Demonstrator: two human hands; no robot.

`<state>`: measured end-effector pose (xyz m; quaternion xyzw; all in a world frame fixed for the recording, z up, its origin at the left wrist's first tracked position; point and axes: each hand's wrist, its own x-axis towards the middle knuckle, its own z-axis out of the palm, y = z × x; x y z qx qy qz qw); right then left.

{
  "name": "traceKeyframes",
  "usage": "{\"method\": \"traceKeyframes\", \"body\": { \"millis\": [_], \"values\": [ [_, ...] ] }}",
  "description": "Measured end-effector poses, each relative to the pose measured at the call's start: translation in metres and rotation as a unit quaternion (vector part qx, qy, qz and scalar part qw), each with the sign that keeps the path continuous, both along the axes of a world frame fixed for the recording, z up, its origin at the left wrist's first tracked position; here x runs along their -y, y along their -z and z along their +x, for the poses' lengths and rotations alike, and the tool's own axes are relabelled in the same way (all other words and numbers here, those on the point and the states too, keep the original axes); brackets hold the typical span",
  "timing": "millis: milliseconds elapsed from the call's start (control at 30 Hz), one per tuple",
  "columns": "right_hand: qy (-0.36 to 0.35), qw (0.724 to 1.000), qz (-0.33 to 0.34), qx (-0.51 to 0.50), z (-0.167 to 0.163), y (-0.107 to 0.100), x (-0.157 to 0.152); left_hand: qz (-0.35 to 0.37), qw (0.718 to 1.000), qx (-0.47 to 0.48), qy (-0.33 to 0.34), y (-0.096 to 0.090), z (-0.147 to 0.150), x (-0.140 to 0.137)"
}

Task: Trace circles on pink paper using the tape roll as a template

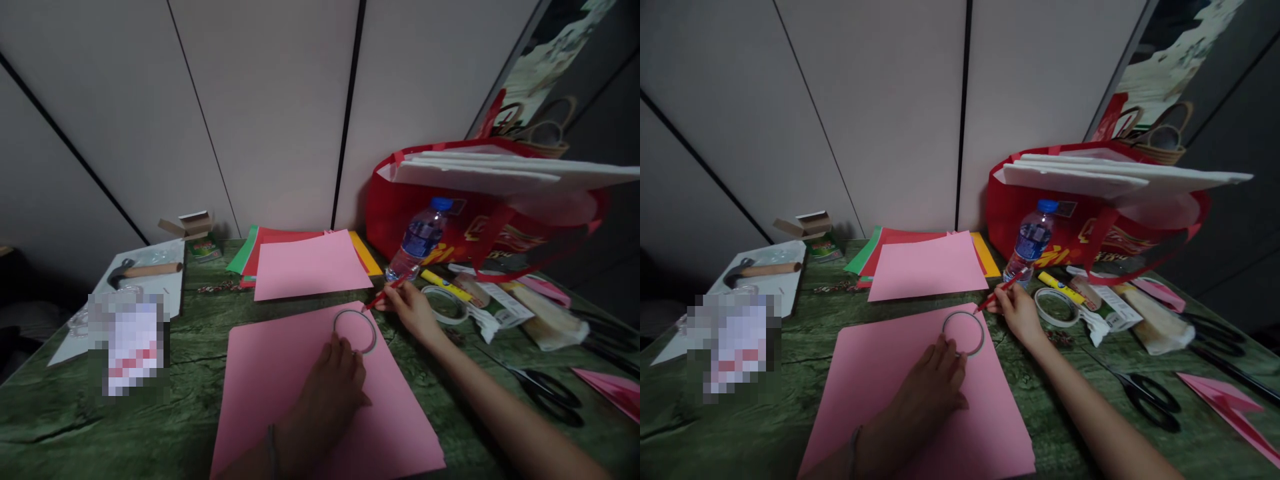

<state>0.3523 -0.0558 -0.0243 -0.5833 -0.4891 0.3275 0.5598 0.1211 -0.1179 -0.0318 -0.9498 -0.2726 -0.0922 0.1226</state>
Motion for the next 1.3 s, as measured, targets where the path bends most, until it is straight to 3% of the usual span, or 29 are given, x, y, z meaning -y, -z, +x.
{"method": "traceKeyframes", "body": {
  "millis": [167,467,667,933,1300],
  "values": [
    [0.03,0.999,0.011,-0.037,0.002,0.0,0.027,-0.009,1.0,0.002,-0.007,0.0,0.0,-0.003],
    [0.071,0.996,0.013,-0.059,-0.003,-0.003,0.068,-0.035,0.999,0.006,-0.012,-0.018,-0.003,0.003],
    [0.109,0.992,0.014,-0.069,-0.012,-0.005,0.094,-0.049,0.998,0.029,-0.005,-0.018,-0.004,0.002],
    [0.149,0.988,0.015,0.033,-0.031,-0.005,0.127,-0.116,0.992,0.055,0.009,-0.03,-0.009,-0.007],
    [0.141,0.978,0.039,0.151,-0.053,0.0,0.156,-0.19,0.978,0.074,0.033,-0.046,-0.018,-0.014]
  ]
}}
